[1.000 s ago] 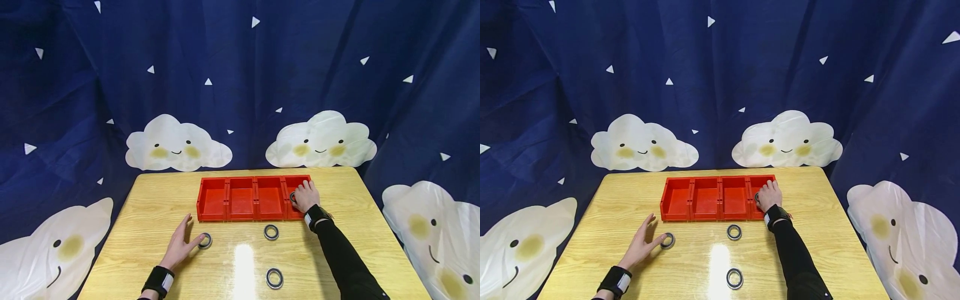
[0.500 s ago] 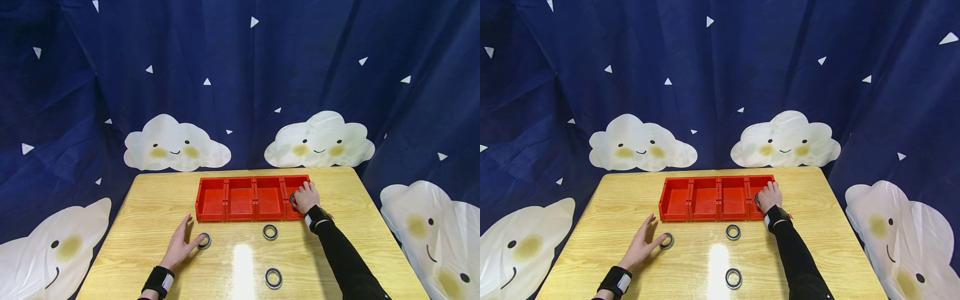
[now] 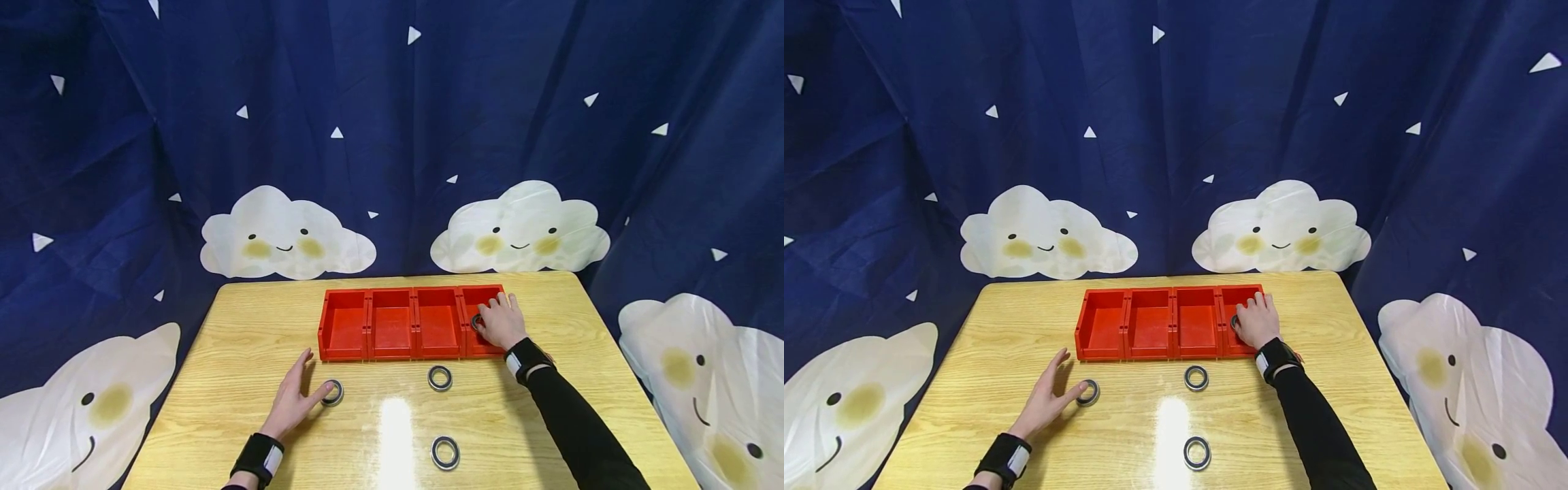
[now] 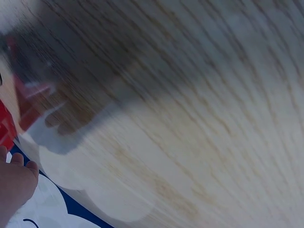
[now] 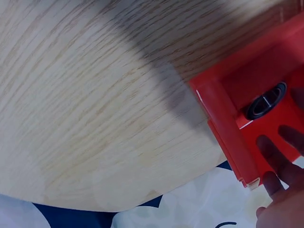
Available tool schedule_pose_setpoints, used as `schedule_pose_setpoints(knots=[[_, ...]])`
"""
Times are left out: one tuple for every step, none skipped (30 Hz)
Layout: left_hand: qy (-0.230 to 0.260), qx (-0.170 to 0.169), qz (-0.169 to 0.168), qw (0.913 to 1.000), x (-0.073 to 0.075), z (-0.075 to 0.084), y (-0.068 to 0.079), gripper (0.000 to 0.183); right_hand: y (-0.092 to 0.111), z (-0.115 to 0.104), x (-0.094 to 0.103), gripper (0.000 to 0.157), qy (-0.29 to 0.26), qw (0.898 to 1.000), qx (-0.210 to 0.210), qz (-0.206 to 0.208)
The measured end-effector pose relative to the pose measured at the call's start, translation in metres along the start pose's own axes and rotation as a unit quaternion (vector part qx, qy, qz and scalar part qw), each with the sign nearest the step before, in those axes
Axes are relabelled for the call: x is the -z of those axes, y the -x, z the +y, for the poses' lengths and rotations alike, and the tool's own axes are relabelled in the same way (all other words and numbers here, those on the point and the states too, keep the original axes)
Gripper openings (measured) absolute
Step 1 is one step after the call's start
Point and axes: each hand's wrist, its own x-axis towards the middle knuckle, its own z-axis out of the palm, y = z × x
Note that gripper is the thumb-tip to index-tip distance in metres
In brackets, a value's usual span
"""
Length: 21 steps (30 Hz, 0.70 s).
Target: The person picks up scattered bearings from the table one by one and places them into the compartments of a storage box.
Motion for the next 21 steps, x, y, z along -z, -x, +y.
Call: schedule_pose_setpoints(knots=[[-0.001, 0.0, 0.0, 1.0, 0.0, 0.0, 0.0, 0.089, 0.0, 0.0, 0.001, 0.041, -0.009, 1.0, -0.008, -0.005], [-0.002, -0.001, 0.0, 1.0, 0.0, 0.0, 0.0, 0.089, 0.001, 0.001, 0.002, 0.043, -0.017, 1.0, -0.016, -0.008], [-0.002, -0.001, -0.001, 1.0, 0.0, 0.0, -0.001, 0.089, 0.001, 0.001, 0.003, 0.044, -0.023, 0.999, -0.021, -0.009], [-0.002, -0.001, -0.001, 1.0, 0.0, 0.001, -0.001, 0.089, 0.002, 0.001, 0.003, 0.044, -0.028, 0.999, -0.025, -0.006], [-0.002, -0.002, -0.001, 1.0, 0.0, 0.001, -0.001, 0.089, 0.002, 0.002, 0.004, 0.045, -0.035, 0.999, -0.028, -0.001], [-0.003, -0.003, 0.0, 1.0, 0.0, 0.001, -0.001, 0.09, 0.003, 0.002, 0.005, 0.045, -0.043, 0.999, -0.031, 0.007], [-0.004, -0.003, 0.0, 1.0, 0.0, 0.001, -0.001, 0.09, 0.004, 0.002, 0.006, 0.045, -0.049, 0.998, -0.033, 0.016], [-0.004, -0.003, 0.0, 1.0, 0.0, 0.001, -0.001, 0.09, 0.005, 0.002, 0.007, 0.045, -0.057, 0.998, -0.034, 0.024], [-0.004, -0.004, 0.0, 1.0, 0.0, 0.002, -0.001, 0.09, 0.006, 0.002, 0.009, 0.045, -0.065, 0.997, -0.035, 0.032], [-0.004, -0.004, 0.0, 1.0, 0.0, 0.002, -0.001, 0.09, 0.007, 0.003, 0.01, 0.045, -0.072, 0.996, -0.035, 0.04], [-0.003, -0.005, -0.001, 1.0, -0.001, 0.002, -0.001, 0.09, 0.008, 0.003, 0.01, 0.046, -0.078, 0.995, -0.036, 0.047], [-0.003, -0.006, -0.001, 1.0, -0.001, 0.002, -0.001, 0.09, 0.01, 0.004, 0.011, 0.046, -0.086, 0.994, -0.036, 0.052], [-0.002, -0.006, -0.001, 1.0, -0.001, 0.002, -0.001, 0.09, 0.011, 0.004, 0.012, 0.047, -0.091, 0.994, -0.035, 0.056], [-0.002, -0.007, -0.001, 1.0, -0.001, 0.002, -0.002, 0.09, 0.012, 0.005, 0.013, 0.048, -0.096, 0.993, -0.035, 0.059], [-0.001, -0.009, 0.0, 1.0, -0.001, 0.002, -0.002, 0.09, 0.014, 0.005, 0.014, 0.05, -0.099, 0.993, -0.035, 0.062], [-0.001, -0.01, 0.0, 0.9999, -0.001, 0.002, -0.002, 0.09, 0.016, 0.006, 0.015, 0.051, -0.103, 0.992, -0.035, 0.065], [-0.001, -0.012, 0.001, 0.9999, -0.001, 0.003, -0.002, 0.089, 0.017, 0.006, 0.016, 0.052, -0.107, 0.991, -0.035, 0.068], [0.0, -0.015, 0.002, 0.9999, -0.001, 0.003, -0.002, 0.089, 0.019, 0.006, 0.018, 0.053, -0.112, 0.991, -0.034, 0.072], [0.001, -0.018, 0.004, 0.9998, -0.001, 0.003, -0.003, 0.089, 0.022, 0.006, 0.019, 0.053, -0.115, 0.99, -0.033, 0.078], [0.002, -0.021, 0.005, 0.9998, -0.001, 0.003, -0.003, 0.089, 0.024, 0.005, 0.021, 0.053, -0.119, 0.989, -0.032, 0.083], [0.003, -0.025, 0.006, 0.9997, -0.001, 0.004, -0.003, 0.088, 0.026, 0.005, 0.023, 0.054, -0.124, 0.988, -0.031, 0.09]])
